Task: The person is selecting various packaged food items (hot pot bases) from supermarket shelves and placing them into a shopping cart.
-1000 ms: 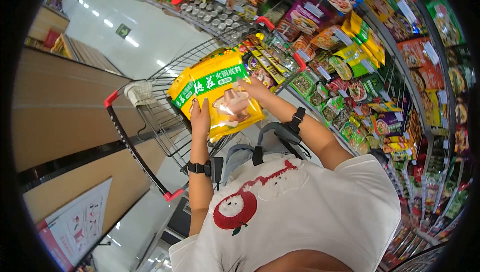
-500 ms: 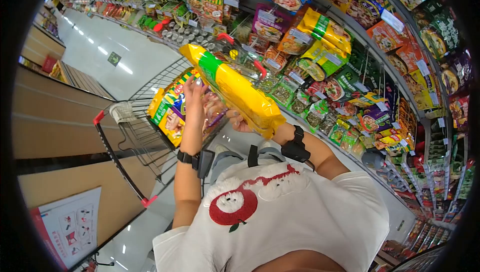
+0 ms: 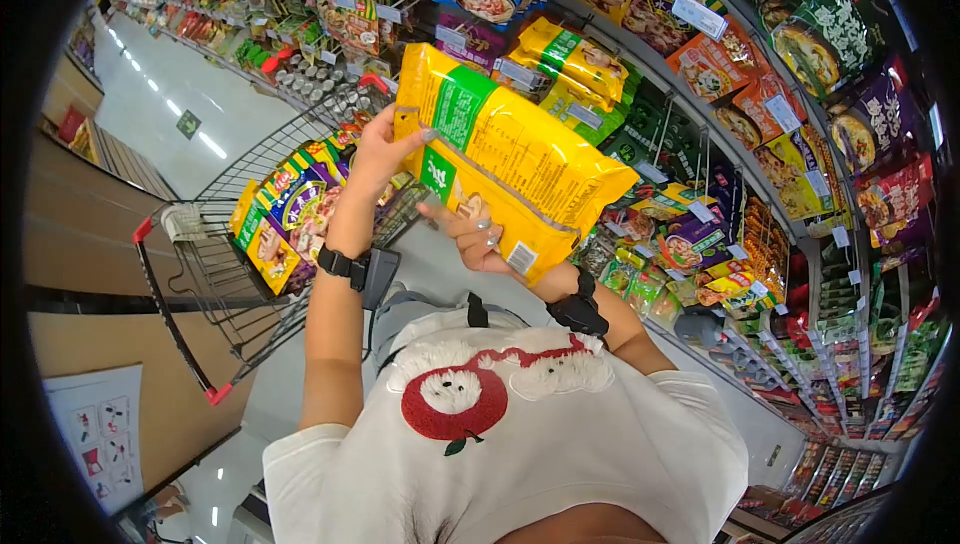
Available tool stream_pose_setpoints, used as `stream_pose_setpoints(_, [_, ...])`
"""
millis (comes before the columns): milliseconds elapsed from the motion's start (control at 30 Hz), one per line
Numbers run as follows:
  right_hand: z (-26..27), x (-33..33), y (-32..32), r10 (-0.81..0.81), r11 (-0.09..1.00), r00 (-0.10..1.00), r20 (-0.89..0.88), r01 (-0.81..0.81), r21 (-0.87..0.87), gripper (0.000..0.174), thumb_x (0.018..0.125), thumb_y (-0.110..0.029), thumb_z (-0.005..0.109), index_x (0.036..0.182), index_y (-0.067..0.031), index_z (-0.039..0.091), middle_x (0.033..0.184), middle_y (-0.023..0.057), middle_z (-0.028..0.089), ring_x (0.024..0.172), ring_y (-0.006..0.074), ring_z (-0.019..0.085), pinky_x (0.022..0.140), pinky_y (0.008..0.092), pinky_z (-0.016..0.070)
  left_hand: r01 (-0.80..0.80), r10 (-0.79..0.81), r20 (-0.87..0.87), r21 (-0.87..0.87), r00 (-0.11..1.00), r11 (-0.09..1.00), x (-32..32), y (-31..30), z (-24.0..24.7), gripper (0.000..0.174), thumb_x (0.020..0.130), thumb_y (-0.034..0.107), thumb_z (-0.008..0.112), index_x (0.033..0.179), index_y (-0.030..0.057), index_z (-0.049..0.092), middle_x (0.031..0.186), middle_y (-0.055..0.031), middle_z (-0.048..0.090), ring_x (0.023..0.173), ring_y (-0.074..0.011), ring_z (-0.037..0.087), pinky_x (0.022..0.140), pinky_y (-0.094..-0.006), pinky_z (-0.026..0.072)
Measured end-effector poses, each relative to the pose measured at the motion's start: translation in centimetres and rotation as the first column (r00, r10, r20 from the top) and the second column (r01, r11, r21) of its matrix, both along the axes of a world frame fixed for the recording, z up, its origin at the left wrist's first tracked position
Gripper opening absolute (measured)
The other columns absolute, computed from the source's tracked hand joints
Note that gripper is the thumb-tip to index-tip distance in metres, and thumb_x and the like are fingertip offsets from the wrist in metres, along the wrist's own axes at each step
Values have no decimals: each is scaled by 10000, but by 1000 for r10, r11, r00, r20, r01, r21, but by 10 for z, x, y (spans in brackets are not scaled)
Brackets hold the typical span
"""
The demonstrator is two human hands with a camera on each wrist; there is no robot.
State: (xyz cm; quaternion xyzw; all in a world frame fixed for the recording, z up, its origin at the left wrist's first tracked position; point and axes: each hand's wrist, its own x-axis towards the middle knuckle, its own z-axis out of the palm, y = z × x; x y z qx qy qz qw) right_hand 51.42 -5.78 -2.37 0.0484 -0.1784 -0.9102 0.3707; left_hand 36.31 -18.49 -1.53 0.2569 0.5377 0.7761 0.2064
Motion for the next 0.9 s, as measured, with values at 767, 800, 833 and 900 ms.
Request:
stream_pose_setpoints(767, [-5, -29, 14, -189, 981, 973, -135, 192, 10, 540, 857, -369, 432, 1253, -9, 358, 995, 125, 445, 664, 113, 395, 576, 220, 401, -146, 91, -227, -239, 970, 960, -31, 30, 17, 298, 703, 143, 719, 889, -23, 555, 766, -74, 614, 646, -106, 586, 562, -229, 468])
stream_pose_setpoints(800, [-6, -30, 13, -199, 979, 968, -152, 202, 6, 538, 857, -371, 431, 1256, -18, 359, 1008, 129, 449, 666, 115, 400, 580, 221, 404, -138, 84, -224, -237, 971, 962, -32, 30, 17, 298, 703, 143, 718, 890, -22, 555, 766, -75, 615, 647, -107, 588, 562, -230, 468])
stream_pose_setpoints(833, [-6, -31, 13, -209, 977, 963, -171, 213, 3, 535, 857, -373, 431, 1260, -28, 360, 1021, 134, 454, 668, 117, 405, 583, 222, 408, -130, 77, -222, -235, 972, 963, -32, 30, 17, 297, 704, 143, 718, 890, -22, 556, 766, -76, 615, 648, -108, 589, 562, -230, 468])
stream_pose_setpoints(900, [-6, -33, 13, -228, 972, 956, -185, 234, 10, 533, 856, -377, 432, 1266, -44, 362, 1062, 145, 457, 670, 123, 412, 588, 224, 413, -125, 71, -220, -245, 973, 961, -36, 30, 17, 309, 697, 157, 723, 886, -25, 560, 774, -78, 619, 655, -107, 591, 567, -235, 471])
